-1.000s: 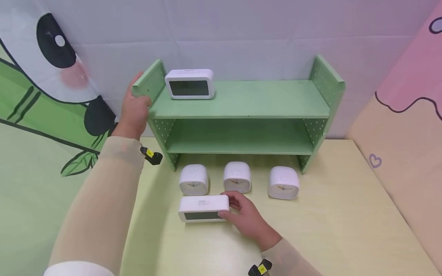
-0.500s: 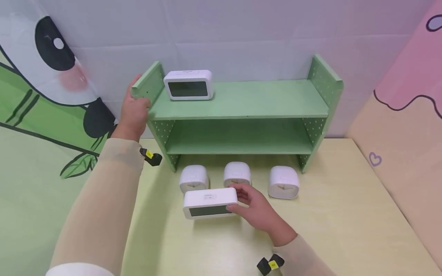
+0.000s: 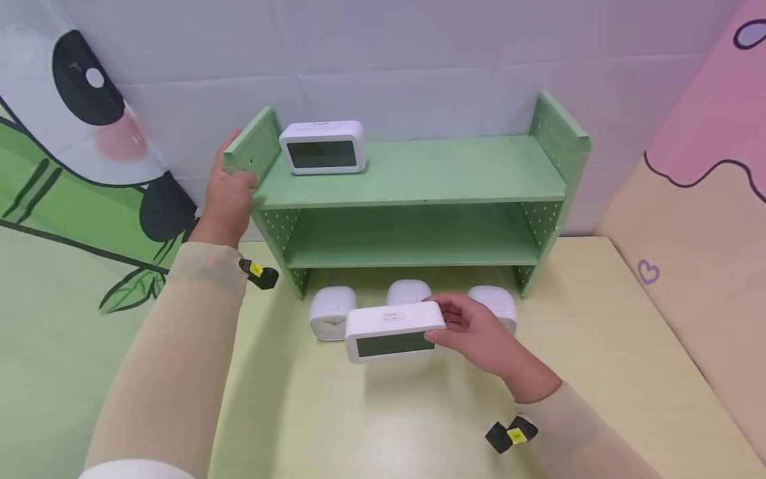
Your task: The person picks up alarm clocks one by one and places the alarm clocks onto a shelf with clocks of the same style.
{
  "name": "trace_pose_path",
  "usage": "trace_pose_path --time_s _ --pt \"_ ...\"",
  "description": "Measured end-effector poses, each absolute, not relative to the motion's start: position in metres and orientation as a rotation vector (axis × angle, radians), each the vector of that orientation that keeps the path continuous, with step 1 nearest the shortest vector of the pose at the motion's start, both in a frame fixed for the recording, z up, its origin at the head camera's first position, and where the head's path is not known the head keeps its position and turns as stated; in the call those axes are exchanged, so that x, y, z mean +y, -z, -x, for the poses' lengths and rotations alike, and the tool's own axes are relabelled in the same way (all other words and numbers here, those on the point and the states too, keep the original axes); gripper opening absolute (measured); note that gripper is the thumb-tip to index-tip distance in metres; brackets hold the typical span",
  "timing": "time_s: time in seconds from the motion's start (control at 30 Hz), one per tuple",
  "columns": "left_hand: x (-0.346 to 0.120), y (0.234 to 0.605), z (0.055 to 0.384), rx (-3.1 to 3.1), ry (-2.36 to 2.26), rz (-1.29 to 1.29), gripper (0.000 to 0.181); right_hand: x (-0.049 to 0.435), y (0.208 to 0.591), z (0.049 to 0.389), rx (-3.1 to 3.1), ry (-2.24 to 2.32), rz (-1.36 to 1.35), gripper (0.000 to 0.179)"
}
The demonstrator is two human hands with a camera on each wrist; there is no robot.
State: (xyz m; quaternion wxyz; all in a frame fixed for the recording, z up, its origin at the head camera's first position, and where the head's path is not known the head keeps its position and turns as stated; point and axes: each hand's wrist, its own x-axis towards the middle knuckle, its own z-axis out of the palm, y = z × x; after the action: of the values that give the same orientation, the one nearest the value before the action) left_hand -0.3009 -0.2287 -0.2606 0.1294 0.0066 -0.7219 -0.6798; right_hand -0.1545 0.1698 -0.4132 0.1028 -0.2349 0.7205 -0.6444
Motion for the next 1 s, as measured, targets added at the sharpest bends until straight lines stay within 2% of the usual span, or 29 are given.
trace_pose_path --time_s 0.43,1.0 --pt "-0.229 0.263 0.303 -2.105 1.973 -0.001 0.085 0.202 0.385 0.161 2.231 1.835 0.643 0.045" --pt "-0.232 0.265 0.304 -2.109 1.958 0.025 0.084 0.252 0.317 0.186 2.427 1.787 0.702 0.041"
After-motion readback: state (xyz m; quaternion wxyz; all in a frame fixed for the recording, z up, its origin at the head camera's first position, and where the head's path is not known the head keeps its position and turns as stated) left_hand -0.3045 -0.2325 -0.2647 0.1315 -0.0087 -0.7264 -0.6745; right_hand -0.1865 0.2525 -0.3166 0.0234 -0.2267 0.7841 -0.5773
